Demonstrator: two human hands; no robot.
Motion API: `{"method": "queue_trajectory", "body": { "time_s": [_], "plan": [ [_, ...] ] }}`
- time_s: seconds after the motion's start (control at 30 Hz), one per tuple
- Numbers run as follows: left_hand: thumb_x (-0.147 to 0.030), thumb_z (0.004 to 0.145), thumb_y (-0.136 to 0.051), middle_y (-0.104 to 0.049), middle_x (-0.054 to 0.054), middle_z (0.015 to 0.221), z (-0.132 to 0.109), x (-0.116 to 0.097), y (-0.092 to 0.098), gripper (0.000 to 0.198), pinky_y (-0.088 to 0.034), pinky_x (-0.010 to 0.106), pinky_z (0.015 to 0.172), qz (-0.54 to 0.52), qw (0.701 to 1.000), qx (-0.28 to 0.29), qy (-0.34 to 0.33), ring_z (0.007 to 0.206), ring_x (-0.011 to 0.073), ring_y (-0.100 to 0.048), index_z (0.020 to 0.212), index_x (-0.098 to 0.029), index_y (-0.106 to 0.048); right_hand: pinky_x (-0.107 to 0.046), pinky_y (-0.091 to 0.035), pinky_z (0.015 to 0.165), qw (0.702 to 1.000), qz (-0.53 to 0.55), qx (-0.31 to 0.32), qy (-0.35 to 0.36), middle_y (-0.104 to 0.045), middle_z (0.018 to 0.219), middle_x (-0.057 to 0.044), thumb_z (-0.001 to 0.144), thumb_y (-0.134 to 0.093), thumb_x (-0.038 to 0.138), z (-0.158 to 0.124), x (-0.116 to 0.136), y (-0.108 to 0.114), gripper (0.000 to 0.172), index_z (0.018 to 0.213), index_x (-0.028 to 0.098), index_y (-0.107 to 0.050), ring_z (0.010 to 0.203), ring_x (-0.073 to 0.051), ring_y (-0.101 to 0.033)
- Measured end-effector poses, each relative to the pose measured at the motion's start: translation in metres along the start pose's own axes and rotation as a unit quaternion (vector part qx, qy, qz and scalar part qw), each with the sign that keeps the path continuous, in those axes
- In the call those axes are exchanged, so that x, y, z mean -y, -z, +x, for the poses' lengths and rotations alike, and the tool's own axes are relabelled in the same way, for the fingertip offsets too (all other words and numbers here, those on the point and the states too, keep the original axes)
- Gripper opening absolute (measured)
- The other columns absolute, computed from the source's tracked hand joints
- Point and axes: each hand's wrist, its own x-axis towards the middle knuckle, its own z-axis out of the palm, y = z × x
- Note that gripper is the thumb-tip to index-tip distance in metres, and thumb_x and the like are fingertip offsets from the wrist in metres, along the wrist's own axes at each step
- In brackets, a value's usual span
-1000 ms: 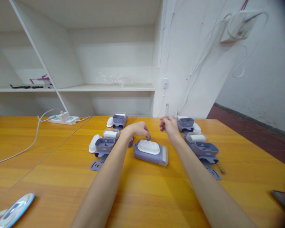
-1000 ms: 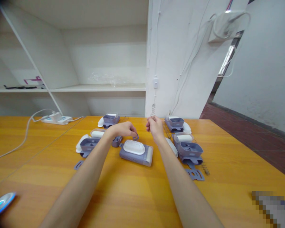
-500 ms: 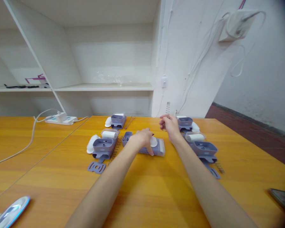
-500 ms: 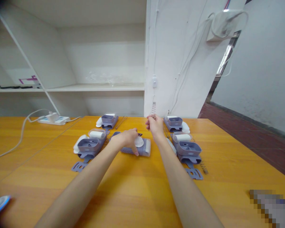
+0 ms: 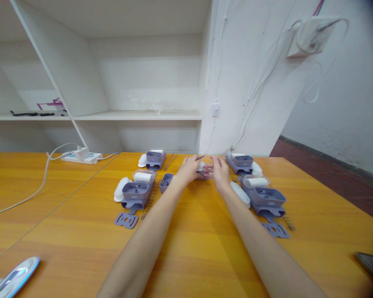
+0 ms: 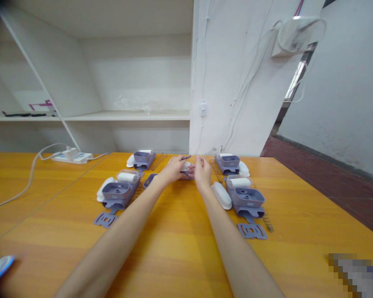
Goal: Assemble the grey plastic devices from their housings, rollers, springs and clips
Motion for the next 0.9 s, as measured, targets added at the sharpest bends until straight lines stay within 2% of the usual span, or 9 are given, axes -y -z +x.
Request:
{"method": "queue_trajectory", "body": {
  "time_s": [0.1, 0.23, 0.33, 0.43, 0.53, 0.63, 0.77, 0.9],
  "plan": [
    [-0.032, 0.071, -0.068, -0.053, 0.009, 0.114, 0.0, 0.004, 0.003, 0.051, -0.04, 0.034, 0.092, -0.043, 0.998, -0.048, 0.024, 0.107, 0.0236, -0.052, 0.117, -0.016, -0.054, -0.022, -0.046, 0.036, 1.0, 0.0, -0.008, -0.004, -0.063, 0.06, 0.0, 0.08, -0.048, 0.051, 0.001, -0.002, 0.001, 0.035, 0.097, 0.021, -0.052, 0.044, -0.015, -0.061],
    [-0.017, 0.076, -0.059, -0.058, 0.008, 0.105, 0.001, 0.011, 0.013, 0.03, -0.043, 0.03, 0.09, -0.101, 0.99, -0.091, 0.039, 0.1, 0.0191, -0.056, 0.106, -0.015, -0.061, -0.019, -0.044, 0.033, 1.0, 0.003, -0.025, 0.007, -0.063, 0.058, 0.0, 0.084, -0.044, 0.055, 0.002, 0.0, 0.003, 0.037, 0.095, 0.02, -0.051, 0.039, -0.012, -0.058],
    [-0.009, 0.08, -0.049, -0.063, 0.005, 0.095, 0.001, 0.016, 0.023, 0.024, -0.046, 0.027, 0.08, -0.156, 0.98, -0.114, 0.055, 0.083, 0.0141, -0.061, 0.098, -0.017, -0.063, -0.018, -0.045, 0.034, 0.999, 0.036, -0.007, -0.011, -0.062, 0.056, 0.001, 0.084, -0.048, 0.051, 0.0, 0.002, 0.003, 0.032, 0.094, 0.021, -0.049, 0.039, -0.012, -0.058],
    [-0.01, 0.079, -0.049, -0.065, 0.001, 0.081, -0.002, 0.02, 0.03, 0.027, -0.047, 0.022, 0.061, -0.237, 0.962, -0.1, 0.091, 0.059, 0.0093, -0.06, 0.104, -0.019, -0.056, -0.021, -0.05, 0.038, 0.996, 0.079, 0.026, -0.042, -0.063, 0.057, 0.0, 0.082, -0.055, 0.043, -0.002, 0.004, 0.001, 0.025, 0.091, 0.02, -0.048, 0.043, -0.014, -0.061],
    [-0.012, 0.075, -0.056, -0.063, -0.002, 0.07, -0.005, 0.02, 0.035, 0.033, -0.043, 0.017, 0.049, -0.314, 0.938, -0.077, 0.123, 0.053, 0.0094, -0.06, 0.107, -0.018, -0.049, -0.025, -0.054, 0.046, 0.991, 0.106, 0.057, -0.052, -0.065, 0.059, -0.001, 0.077, -0.063, 0.035, -0.005, 0.01, -0.002, 0.024, 0.087, 0.02, -0.048, 0.052, -0.017, -0.066],
    [-0.014, 0.074, -0.058, -0.062, -0.002, 0.066, -0.006, 0.018, 0.04, 0.028, -0.042, 0.016, 0.047, -0.36, 0.92, -0.054, 0.147, 0.053, 0.0096, -0.06, 0.102, -0.016, -0.052, -0.026, -0.056, 0.054, 0.989, 0.118, 0.079, -0.052, -0.067, 0.066, -0.001, 0.072, -0.069, 0.032, -0.008, 0.018, -0.004, 0.025, 0.085, 0.019, -0.052, 0.061, -0.017, -0.068],
    [-0.02, 0.08, -0.054, -0.063, 0.001, 0.065, -0.006, 0.012, 0.045, 0.026, -0.042, 0.017, 0.045, -0.39, 0.905, -0.022, 0.168, 0.051, 0.01, -0.059, 0.105, -0.014, -0.056, -0.021, -0.051, 0.048, 0.992, 0.076, 0.076, -0.059, -0.068, 0.076, -0.003, 0.067, -0.071, 0.034, -0.012, 0.026, -0.007, 0.027, 0.085, 0.019, -0.058, 0.064, -0.016, -0.067],
    [-0.018, 0.081, -0.054, -0.065, 0.002, 0.068, -0.006, 0.004, 0.048, 0.029, -0.044, 0.018, 0.045, -0.429, 0.881, -0.009, 0.196, 0.053, 0.0114, -0.062, 0.109, -0.013, -0.053, -0.02, -0.047, 0.049, 0.998, 0.015, 0.06, -0.004, -0.07, 0.079, -0.004, 0.066, -0.071, 0.04, -0.013, 0.027, -0.008, 0.03, 0.083, 0.017, -0.061, 0.068, -0.015, -0.064]
  ]
}}
